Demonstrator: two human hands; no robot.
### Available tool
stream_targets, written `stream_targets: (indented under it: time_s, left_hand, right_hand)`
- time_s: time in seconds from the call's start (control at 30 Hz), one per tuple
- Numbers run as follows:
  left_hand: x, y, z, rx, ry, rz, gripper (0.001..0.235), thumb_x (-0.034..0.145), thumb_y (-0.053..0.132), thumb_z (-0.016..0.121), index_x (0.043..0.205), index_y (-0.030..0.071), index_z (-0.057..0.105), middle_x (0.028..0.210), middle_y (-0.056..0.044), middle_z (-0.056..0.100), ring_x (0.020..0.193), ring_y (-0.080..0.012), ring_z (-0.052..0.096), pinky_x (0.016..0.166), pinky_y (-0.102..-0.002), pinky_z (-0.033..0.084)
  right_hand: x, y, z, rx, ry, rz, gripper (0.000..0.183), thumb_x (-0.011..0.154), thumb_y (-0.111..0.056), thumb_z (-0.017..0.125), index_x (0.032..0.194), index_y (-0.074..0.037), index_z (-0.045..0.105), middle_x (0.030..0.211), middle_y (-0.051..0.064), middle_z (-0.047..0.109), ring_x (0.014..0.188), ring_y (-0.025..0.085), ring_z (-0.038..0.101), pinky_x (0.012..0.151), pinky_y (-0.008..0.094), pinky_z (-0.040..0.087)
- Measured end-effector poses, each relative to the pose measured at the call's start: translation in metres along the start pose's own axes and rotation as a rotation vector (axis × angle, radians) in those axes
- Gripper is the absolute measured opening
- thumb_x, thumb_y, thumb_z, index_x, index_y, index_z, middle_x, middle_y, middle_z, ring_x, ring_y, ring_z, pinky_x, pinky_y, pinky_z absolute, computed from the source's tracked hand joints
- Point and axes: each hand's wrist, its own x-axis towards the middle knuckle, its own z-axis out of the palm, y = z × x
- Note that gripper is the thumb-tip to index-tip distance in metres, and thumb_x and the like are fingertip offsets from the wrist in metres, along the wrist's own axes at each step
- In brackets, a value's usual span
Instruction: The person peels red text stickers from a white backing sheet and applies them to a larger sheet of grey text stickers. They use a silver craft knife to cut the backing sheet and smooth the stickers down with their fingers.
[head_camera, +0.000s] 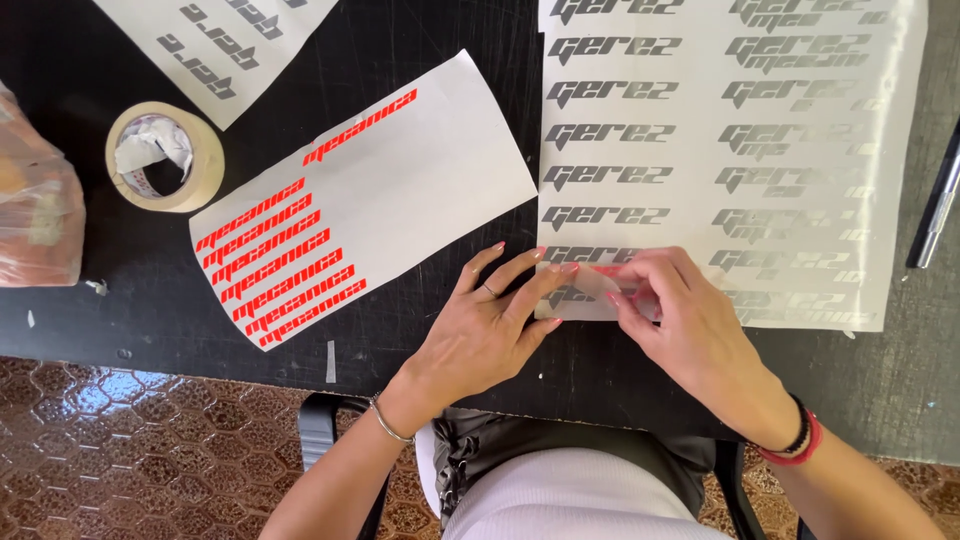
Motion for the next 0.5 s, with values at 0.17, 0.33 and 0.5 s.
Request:
stream_targets:
  time_s: [0.17, 0.33, 0.5]
  left_hand:
    - [-0.002, -0.001, -0.001, -0.031, -0.007, -0.012, 0.049, 0.104, 0.025, 0.061, 0.147, 0.004, 0.054, 0.116, -0.006, 0.079, 0.134, -0.0226, 0.062, 0.122, -0.053, 0.038]
    - [-0.002, -0.005, 0.002, -0.115, 0.042, -0.033, 0.048, 0.101, 0.02, 0.066, 0.145, 0.003, 0.055, 0.123, -0.009, 0.076, 0.128, -0.0274, 0.066, 0.117, -0.053, 0.045]
    - [0.002, 0.005, -0.002, 0.112, -0.002, 0.115, 0.051, 0.107, 0.035, 0.056, 0.146, 0.003, 0.056, 0.098, -0.01, 0.077, 0.136, -0.0275, 0.061, 0.119, -0.061, 0.041]
  right_hand:
    - [0.008, 0.002, -0.004, -0.001, 0.006, -0.192, 0.02, 0.099, -0.015, 0.067, 0.118, -0.02, 0.07, 0.1, -0.002, 0.067, 0.084, 0.017, 0.072, 0.071, 0.026, 0.059]
    - [0.009, 0.013, 0.0, -0.012, 0.033, -0.352, 0.015, 0.096, -0.005, 0.068, 0.106, -0.012, 0.077, 0.103, 0.007, 0.069, 0.089, 0.024, 0.072, 0.075, 0.031, 0.06]
    - [0.008, 0.021, 0.012, -0.043, 0.068, -0.371, 0.012, 0.095, -0.006, 0.071, 0.102, -0.011, 0.079, 0.102, 0.005, 0.067, 0.088, 0.022, 0.071, 0.077, 0.031, 0.06]
